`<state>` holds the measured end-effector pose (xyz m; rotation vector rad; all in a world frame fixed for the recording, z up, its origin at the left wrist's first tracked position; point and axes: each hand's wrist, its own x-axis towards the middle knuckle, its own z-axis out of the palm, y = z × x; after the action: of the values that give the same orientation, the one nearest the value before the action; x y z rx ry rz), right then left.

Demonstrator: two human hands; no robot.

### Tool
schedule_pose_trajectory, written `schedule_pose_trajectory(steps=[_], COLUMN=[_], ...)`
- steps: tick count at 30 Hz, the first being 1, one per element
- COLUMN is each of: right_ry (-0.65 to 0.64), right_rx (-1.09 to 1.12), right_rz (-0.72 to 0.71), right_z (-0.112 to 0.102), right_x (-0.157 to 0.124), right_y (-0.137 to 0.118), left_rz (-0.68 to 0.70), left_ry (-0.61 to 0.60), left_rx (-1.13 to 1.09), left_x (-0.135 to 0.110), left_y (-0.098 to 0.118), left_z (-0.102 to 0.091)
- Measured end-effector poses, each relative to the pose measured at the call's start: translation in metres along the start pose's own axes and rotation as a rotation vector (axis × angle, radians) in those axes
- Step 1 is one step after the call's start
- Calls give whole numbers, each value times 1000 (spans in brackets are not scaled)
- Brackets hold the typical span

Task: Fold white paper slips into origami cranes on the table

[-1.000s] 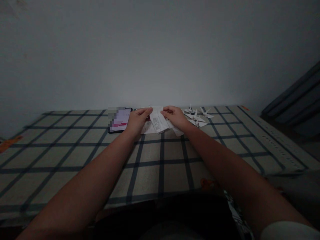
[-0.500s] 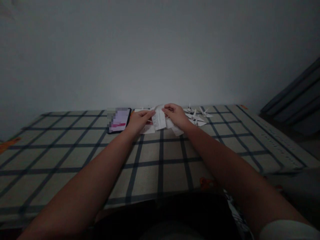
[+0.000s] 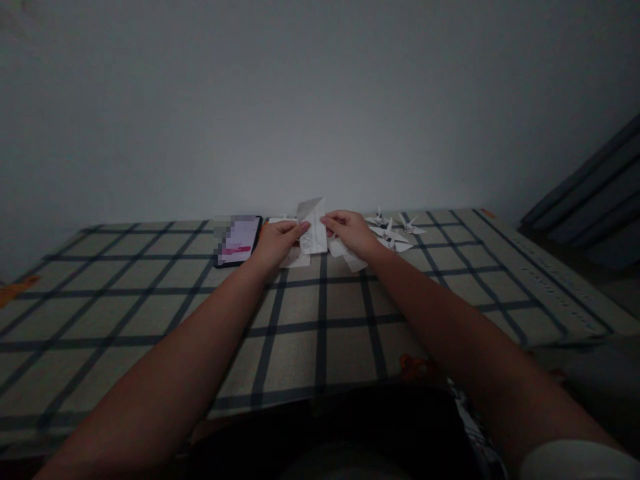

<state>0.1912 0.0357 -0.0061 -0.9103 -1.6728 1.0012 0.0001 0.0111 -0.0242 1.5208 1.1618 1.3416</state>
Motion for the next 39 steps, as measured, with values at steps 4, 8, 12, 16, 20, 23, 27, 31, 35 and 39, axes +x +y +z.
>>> schedule_pose_trajectory(steps=[4,8,12,16,20,23,27,31,35,39], right_ry=[-8,1,-41,-65,-91,-104,-97,-51,-74,-129], right_rx=[-62,-54,-37,-80,-132,-119,-90,-104,-66,-39], right_rz=[-17,-27,-33,-47,-57,-56,-58,-55,-30,-29], right_z=[-1,-1,0,0,-1,0,1,-2,-3,-1], right_x=[-2,-2,-3,-3,-4,-4,-3,0,-1,-3], right_y=[-1,1,1,2,2,1,5,8,6,4], left_rz=[-50,-60,5,2,23,23,-40,-135,-59,-13], left_ry=[-12,-5,77,75,115,131,101,9,45,128], left_rx=[-77,-119,-96,-105,-106,-136,-241,-245,-155,-135], left_x=[0,3,6,5,3,4,4,2,5,8], left_y=[-1,-6,-12,-10,-5,-2,2,5,0,-2], left_z=[2,2,-1,0,0,-1,0,0,-2,-4])
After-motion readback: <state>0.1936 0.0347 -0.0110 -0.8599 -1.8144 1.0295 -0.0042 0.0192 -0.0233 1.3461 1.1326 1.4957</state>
